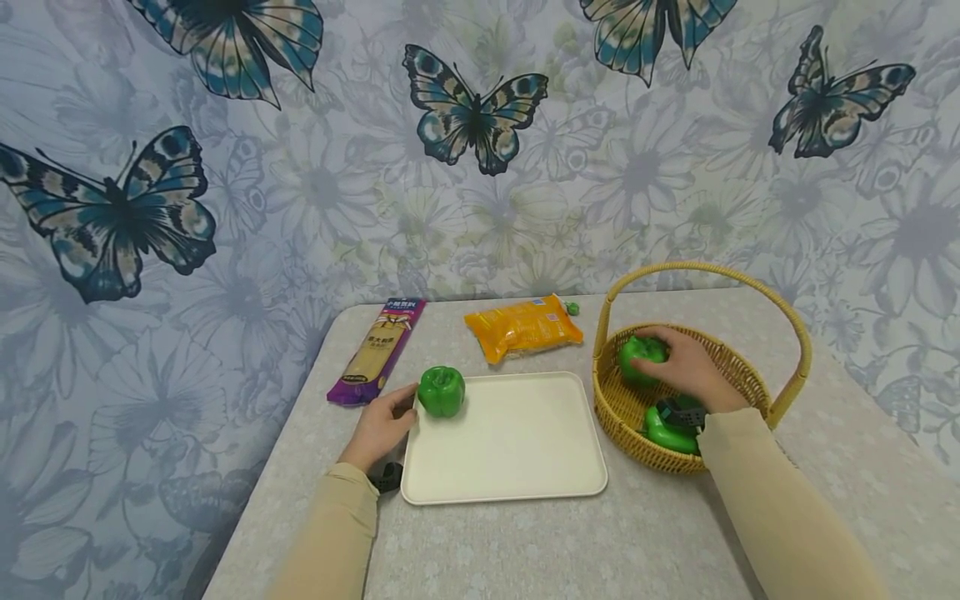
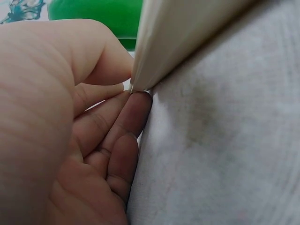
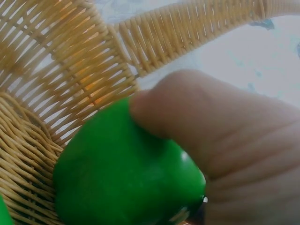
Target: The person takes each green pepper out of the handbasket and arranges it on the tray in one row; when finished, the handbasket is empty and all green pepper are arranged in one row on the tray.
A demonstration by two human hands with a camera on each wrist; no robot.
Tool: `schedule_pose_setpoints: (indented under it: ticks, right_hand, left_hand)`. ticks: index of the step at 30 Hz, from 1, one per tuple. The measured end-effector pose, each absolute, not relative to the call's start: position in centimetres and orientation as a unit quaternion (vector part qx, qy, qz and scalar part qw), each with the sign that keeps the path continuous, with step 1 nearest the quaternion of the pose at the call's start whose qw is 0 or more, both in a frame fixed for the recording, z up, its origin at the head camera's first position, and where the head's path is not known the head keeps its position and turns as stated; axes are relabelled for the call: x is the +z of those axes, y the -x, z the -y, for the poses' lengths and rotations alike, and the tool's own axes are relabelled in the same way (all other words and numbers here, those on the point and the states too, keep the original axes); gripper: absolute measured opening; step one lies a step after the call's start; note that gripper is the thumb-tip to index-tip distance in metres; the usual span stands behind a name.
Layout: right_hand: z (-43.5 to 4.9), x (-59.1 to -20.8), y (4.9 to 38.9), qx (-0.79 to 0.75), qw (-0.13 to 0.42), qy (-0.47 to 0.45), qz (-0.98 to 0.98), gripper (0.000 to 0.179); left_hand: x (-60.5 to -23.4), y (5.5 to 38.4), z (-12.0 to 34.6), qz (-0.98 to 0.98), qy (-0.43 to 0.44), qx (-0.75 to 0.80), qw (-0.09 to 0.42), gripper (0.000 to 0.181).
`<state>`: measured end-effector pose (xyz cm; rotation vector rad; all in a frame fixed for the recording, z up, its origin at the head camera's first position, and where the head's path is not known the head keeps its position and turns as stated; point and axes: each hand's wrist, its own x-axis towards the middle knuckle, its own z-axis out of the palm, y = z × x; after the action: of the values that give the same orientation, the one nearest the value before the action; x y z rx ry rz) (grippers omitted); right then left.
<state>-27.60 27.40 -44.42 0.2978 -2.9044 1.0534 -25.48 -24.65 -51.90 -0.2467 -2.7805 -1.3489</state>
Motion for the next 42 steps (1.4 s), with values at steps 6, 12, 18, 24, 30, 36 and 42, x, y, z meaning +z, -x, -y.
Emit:
schedule_pose_setpoints:
  ticks: [6, 12, 18, 24, 30, 36, 42]
  right_hand:
    - [-27.50, -44.56, 27.66, 0.343, 0.017, -0.096, 0.934, 0.063]
    - [-27.43, -44.54, 27.64, 0.344, 0.020, -0.095, 0.934, 0.065]
    - [-27.46, -44.46, 27.70, 0.342, 0.022, -0.094, 0.935, 0.066]
    - [-27.36, -44.29, 27.59, 0.344, 0.027, -0.096, 0.934, 0.065]
    - [-27.21, -44.19, 27.52, 0.345, 0.026, -0.098, 0.933, 0.065]
    - [-27.19, -44.05, 27.52, 0.345, 0.023, -0.096, 0.934, 0.067]
    - [-27.16, -44.08, 27.60, 0.347, 0.022, -0.096, 0.933, 0.068]
  left_hand:
    - [-51.76, 25.36, 24.53, 0.893, 0.081, -0.442, 0.020, 0.053]
    - [-51.67, 25.28, 24.49, 0.893, 0.078, -0.444, 0.016, 0.053]
    - [-51.63, 25.32, 24.41, 0.892, 0.075, -0.445, 0.017, 0.052]
    - [-51.63, 25.28, 24.42, 0.892, 0.073, -0.445, 0.018, 0.053]
    - [-51.62, 25.16, 24.41, 0.893, 0.070, -0.444, 0.018, 0.053]
    - [-51.73, 25.15, 24.40, 0.895, 0.069, -0.439, 0.019, 0.053]
    - [-51.91, 25.32, 24.52, 0.896, 0.065, -0.439, 0.016, 0.052]
